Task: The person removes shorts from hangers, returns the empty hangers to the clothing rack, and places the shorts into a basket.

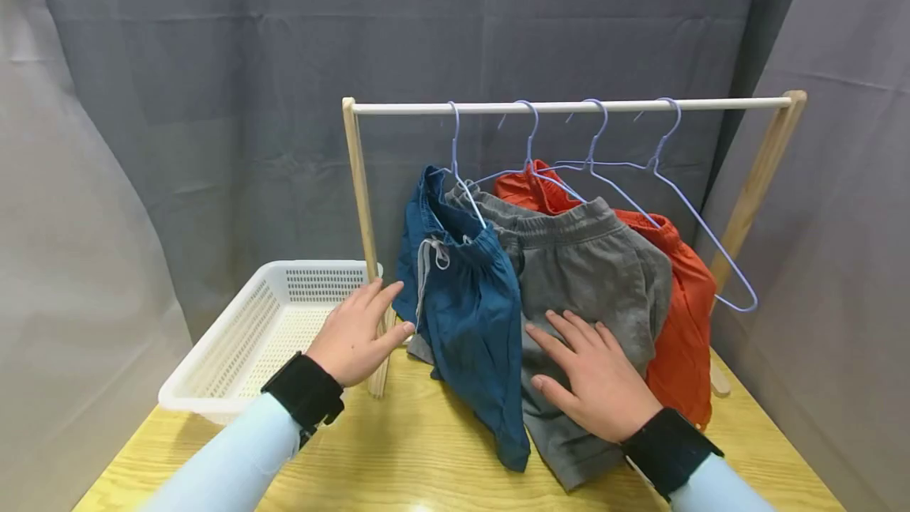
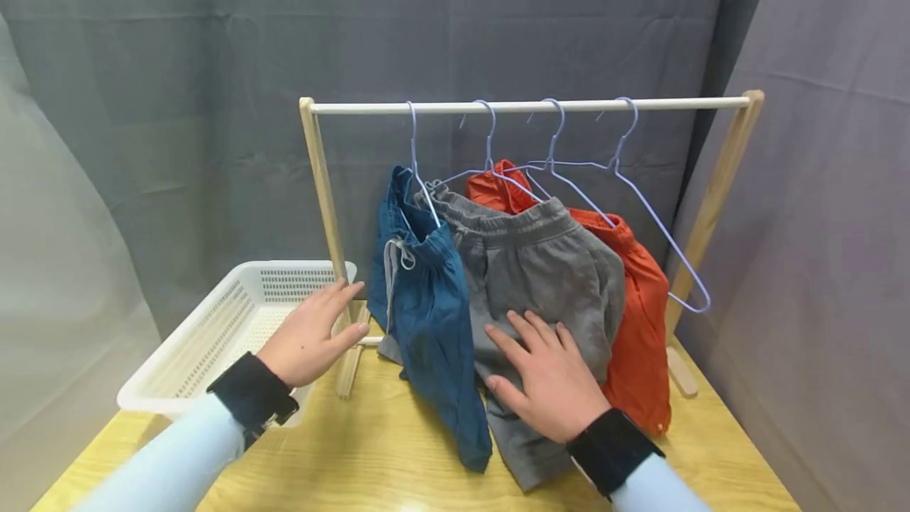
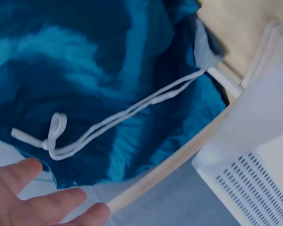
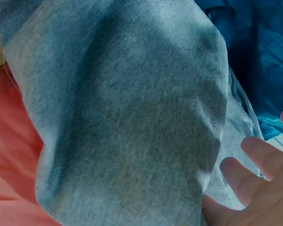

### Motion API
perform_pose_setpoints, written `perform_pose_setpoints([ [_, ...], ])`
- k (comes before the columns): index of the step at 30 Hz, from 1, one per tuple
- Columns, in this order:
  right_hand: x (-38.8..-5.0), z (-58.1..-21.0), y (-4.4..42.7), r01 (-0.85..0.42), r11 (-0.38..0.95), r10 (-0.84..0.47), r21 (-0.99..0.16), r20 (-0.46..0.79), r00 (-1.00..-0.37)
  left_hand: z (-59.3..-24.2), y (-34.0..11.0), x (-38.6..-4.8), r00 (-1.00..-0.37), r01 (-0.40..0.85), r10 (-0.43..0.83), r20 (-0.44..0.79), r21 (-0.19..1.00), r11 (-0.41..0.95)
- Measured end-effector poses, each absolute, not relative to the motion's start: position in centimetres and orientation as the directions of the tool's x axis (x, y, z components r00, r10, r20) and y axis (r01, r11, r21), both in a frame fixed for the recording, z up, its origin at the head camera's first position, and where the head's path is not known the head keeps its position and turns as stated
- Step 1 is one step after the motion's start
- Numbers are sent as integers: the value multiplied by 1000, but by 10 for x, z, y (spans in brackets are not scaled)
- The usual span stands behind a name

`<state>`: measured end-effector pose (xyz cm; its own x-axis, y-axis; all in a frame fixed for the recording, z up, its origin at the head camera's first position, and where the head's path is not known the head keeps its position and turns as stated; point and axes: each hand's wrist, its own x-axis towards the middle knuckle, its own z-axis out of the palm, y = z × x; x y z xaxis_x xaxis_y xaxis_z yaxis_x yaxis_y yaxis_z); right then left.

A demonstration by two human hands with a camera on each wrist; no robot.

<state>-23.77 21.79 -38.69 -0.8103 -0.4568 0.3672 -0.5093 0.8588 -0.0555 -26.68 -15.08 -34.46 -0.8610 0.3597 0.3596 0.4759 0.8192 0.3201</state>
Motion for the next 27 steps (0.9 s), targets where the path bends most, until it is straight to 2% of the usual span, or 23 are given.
perform_pose_setpoints([
  [14,-235,-387,219,-512,857,-462,-55,356,-812,-325,-165,-301,-920,368,252,299,447,815],
  [27,-234,-387,218,-511,858,-463,-47,360,-810,-317,-171,-326,-941,320,137,311,675,665],
])
